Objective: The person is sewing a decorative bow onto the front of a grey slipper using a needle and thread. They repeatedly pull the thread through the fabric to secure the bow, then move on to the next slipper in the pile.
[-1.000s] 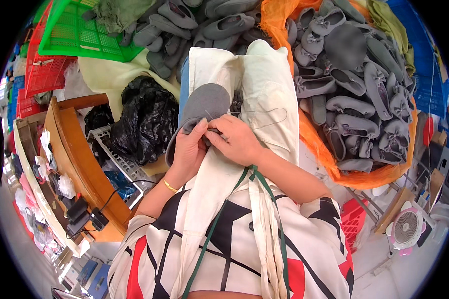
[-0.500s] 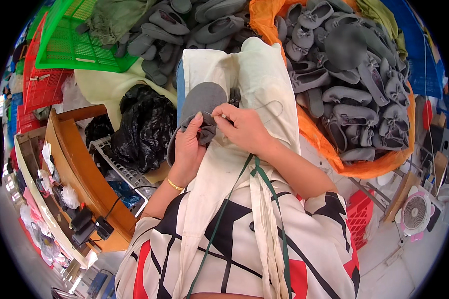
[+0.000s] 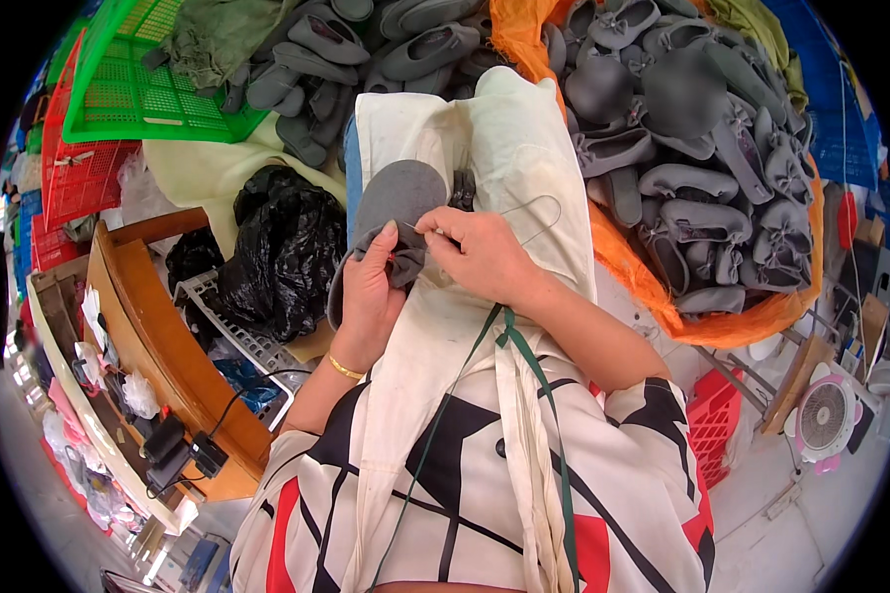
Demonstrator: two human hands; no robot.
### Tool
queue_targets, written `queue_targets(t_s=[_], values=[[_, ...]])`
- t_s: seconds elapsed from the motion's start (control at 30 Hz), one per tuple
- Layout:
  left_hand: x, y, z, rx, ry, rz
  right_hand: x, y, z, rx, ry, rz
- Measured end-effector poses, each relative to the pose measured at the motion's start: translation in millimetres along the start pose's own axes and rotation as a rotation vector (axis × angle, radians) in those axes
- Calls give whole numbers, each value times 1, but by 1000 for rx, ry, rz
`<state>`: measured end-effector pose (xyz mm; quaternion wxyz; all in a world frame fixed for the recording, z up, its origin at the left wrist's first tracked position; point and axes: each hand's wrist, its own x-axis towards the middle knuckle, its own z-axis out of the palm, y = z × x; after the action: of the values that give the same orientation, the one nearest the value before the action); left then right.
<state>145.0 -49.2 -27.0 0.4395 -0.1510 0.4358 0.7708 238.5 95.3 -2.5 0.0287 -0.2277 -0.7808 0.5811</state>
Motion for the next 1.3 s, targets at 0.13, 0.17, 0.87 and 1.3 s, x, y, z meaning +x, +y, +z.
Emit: queue_targets(t_s=[0.13,0.17,0.87,1.3], values=[[1,-2,-2,7,11,-9,1,4,0,1,6,-42],[1,-2,-2,11,15,-10,2,4,-1,2,7,-52],[-2,-1,5,16,30,-3,3,22,6,166,-45,-22],[-1,1,5,-13,46,-12,3,32,12,179,-41,-82]])
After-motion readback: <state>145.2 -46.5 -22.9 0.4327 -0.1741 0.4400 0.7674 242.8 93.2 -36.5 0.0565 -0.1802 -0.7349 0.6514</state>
